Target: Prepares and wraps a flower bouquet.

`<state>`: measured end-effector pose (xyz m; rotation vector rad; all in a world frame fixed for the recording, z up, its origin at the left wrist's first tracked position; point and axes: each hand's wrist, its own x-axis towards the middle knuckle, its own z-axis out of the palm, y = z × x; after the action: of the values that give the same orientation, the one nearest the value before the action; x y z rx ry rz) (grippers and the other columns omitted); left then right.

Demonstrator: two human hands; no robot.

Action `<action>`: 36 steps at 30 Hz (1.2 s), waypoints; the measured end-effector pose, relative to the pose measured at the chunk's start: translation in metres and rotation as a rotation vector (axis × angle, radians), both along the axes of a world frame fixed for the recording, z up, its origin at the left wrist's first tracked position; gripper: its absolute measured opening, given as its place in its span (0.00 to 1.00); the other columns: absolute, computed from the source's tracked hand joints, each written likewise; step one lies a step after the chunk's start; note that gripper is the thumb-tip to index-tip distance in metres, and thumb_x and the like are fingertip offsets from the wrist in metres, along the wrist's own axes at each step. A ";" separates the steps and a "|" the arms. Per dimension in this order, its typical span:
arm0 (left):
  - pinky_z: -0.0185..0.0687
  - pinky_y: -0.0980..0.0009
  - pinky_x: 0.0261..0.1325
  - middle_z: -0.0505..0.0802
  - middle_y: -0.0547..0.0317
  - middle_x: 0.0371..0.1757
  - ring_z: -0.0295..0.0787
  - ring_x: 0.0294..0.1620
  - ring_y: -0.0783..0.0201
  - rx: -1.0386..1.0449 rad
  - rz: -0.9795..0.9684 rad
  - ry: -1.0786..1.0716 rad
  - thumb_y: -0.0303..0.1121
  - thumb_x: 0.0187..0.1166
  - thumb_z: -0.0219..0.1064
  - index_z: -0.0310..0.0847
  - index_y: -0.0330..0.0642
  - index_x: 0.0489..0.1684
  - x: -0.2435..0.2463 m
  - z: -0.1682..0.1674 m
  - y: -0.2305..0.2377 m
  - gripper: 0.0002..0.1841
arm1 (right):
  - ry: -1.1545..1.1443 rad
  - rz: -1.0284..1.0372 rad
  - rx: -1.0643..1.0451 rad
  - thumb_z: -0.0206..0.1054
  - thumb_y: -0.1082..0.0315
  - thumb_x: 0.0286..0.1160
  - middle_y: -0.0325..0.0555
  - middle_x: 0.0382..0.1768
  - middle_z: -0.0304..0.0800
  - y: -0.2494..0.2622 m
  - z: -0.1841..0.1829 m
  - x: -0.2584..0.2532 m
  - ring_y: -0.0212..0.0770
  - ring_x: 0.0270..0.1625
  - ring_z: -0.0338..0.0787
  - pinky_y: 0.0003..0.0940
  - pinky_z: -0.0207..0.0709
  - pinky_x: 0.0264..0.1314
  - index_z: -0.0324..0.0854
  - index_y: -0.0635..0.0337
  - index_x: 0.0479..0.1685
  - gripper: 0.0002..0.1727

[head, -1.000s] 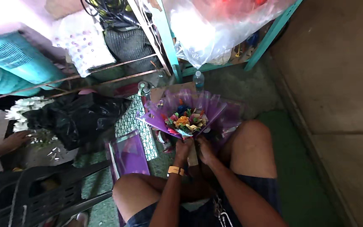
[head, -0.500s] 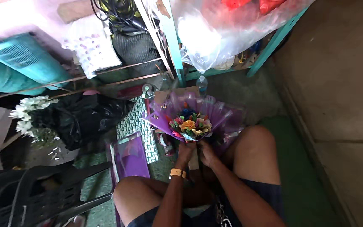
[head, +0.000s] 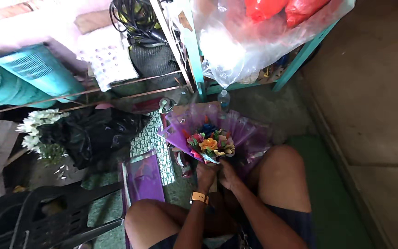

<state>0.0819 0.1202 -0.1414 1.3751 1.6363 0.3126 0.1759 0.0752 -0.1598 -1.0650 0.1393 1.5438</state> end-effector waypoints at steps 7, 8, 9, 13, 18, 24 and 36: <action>0.86 0.45 0.54 0.93 0.46 0.41 0.92 0.46 0.49 0.044 0.031 0.133 0.46 0.45 0.90 0.79 0.34 0.58 0.001 0.014 0.002 0.40 | -0.026 -0.065 0.082 0.54 0.64 0.87 0.50 0.53 0.89 0.002 0.012 -0.011 0.43 0.56 0.88 0.44 0.83 0.61 0.78 0.61 0.63 0.15; 0.86 0.45 0.53 0.93 0.46 0.41 0.92 0.46 0.49 0.058 0.025 0.140 0.46 0.45 0.90 0.80 0.34 0.57 0.000 0.016 0.003 0.39 | -0.016 -0.080 0.091 0.55 0.65 0.86 0.50 0.52 0.88 0.003 0.014 -0.012 0.43 0.56 0.88 0.44 0.83 0.60 0.77 0.61 0.62 0.14; 0.86 0.44 0.53 0.93 0.45 0.41 0.92 0.46 0.49 0.075 0.018 0.142 0.47 0.46 0.90 0.81 0.33 0.55 -0.001 0.018 0.003 0.38 | -0.006 -0.099 0.096 0.55 0.66 0.85 0.50 0.51 0.88 0.004 0.016 -0.013 0.42 0.55 0.88 0.44 0.83 0.59 0.77 0.61 0.61 0.14; 0.86 0.49 0.59 0.93 0.45 0.44 0.92 0.50 0.53 0.195 0.021 0.046 0.44 0.48 0.89 0.81 0.31 0.55 -0.005 0.032 0.001 0.36 | 0.037 -0.170 0.083 0.53 0.70 0.84 0.50 0.47 0.87 0.007 0.030 -0.015 0.43 0.50 0.88 0.43 0.84 0.54 0.74 0.61 0.62 0.13; 0.86 0.53 0.63 0.94 0.45 0.47 0.92 0.52 0.57 0.354 0.069 -0.115 0.39 0.48 0.88 0.79 0.27 0.60 -0.027 0.061 -0.013 0.38 | 0.010 -0.111 0.117 0.45 0.62 0.90 0.50 0.49 0.88 -0.004 0.052 -0.011 0.44 0.51 0.88 0.44 0.84 0.54 0.75 0.60 0.62 0.17; 0.84 0.53 0.67 0.92 0.41 0.52 0.90 0.57 0.54 0.443 0.089 -0.118 0.42 0.49 0.85 0.76 0.23 0.64 -0.077 0.095 -0.036 0.42 | -0.485 -0.093 0.013 0.54 0.65 0.91 0.56 0.64 0.86 -0.038 0.098 0.017 0.47 0.61 0.90 0.45 0.87 0.59 0.71 0.64 0.76 0.21; 0.84 0.75 0.60 0.89 0.48 0.52 0.86 0.53 0.73 0.568 0.221 -0.327 0.30 0.59 0.80 0.73 0.20 0.64 -0.178 0.158 -0.067 0.34 | -1.138 0.004 0.304 0.46 0.58 0.94 0.48 0.55 0.93 -0.073 0.211 0.102 0.39 0.50 0.94 0.38 0.88 0.56 0.72 0.63 0.74 0.23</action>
<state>-0.0959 0.0532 0.0164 1.4464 1.4767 1.1414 0.2776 0.0025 0.0508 -1.5198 -0.8450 0.7360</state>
